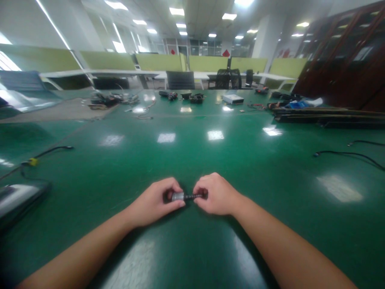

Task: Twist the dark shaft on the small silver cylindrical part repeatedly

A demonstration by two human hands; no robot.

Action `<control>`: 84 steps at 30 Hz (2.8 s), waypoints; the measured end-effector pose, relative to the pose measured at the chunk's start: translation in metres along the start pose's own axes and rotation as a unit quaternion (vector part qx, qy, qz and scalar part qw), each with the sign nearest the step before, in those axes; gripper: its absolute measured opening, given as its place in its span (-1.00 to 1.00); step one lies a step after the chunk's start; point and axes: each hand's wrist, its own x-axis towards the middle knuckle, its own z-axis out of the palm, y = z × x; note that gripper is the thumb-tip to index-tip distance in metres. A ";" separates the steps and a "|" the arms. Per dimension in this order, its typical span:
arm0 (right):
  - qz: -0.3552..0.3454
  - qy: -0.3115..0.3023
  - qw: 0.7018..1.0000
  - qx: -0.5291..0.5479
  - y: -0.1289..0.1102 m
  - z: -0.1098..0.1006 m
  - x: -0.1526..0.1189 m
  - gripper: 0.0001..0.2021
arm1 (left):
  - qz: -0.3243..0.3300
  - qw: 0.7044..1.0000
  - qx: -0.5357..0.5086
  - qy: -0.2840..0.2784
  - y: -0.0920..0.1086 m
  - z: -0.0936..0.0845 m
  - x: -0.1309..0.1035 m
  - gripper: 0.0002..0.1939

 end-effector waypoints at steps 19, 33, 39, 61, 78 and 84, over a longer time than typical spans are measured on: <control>0.054 -0.034 0.997 0.042 0.016 -0.017 -0.003 -0.91 | -0.002 1.000 -0.001 -0.001 0.004 -0.001 0.001 -0.74; 0.074 -0.046 0.995 0.051 0.026 -0.020 -0.004 -0.92 | -0.001 1.000 0.004 0.001 0.002 0.000 0.000 -0.74; 0.069 -0.049 0.994 0.063 0.023 -0.020 -0.004 -0.92 | 0.002 1.000 -0.003 0.002 0.002 0.000 0.000 -0.74; 0.025 -0.028 0.999 0.017 -0.008 0.011 0.005 -0.87 | 0.022 1.000 0.016 0.002 0.004 0.002 0.000 -0.75; 0.026 -0.032 0.999 0.007 -0.010 0.011 0.005 -0.91 | 0.053 0.997 0.050 -0.005 0.006 0.001 0.000 -0.80; 0.022 -0.022 0.999 0.012 -0.010 0.010 0.004 -0.92 | 0.051 0.998 0.042 -0.006 0.006 0.000 0.000 -0.81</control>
